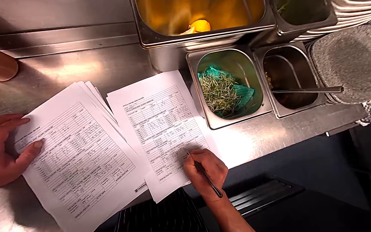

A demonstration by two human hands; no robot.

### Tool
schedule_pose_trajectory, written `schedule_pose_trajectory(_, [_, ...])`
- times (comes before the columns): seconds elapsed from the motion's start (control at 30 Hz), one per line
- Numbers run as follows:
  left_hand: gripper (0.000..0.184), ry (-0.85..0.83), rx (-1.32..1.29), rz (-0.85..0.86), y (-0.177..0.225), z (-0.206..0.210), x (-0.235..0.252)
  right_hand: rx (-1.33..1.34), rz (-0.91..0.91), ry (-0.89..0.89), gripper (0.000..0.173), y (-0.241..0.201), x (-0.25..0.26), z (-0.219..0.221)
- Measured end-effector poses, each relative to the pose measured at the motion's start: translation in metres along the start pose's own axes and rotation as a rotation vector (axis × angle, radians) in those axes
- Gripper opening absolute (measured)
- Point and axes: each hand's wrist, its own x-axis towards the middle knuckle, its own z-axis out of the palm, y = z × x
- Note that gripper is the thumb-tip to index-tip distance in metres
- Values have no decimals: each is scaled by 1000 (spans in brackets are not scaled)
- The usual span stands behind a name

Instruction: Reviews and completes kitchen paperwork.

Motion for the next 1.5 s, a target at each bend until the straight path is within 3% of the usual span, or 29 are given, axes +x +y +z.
schedule_pose_trajectory(0.03, [68,132,-9,164,-29,16,0,7,2,-8,12,0,0,-1])
schedule_pose_trajectory(0.1, [77,221,-110,277,-56,30,1,-3,16,-8,12,-1,1,-1])
schedule_pose_trajectory(0.47, [78,215,-145,270,-64,36,3,49,-58,-61,14,1,1,-3])
schedule_pose_trajectory(0.97, [78,177,-167,236,-57,31,3,26,-51,-19,14,1,0,-2])
schedule_pose_trajectory(1.17, [76,272,-96,304,-63,29,2,19,-5,-28,14,1,0,-7])
schedule_pose_trajectory(1.5, [73,255,-75,300,-56,29,4,-37,5,-7,16,2,2,-6])
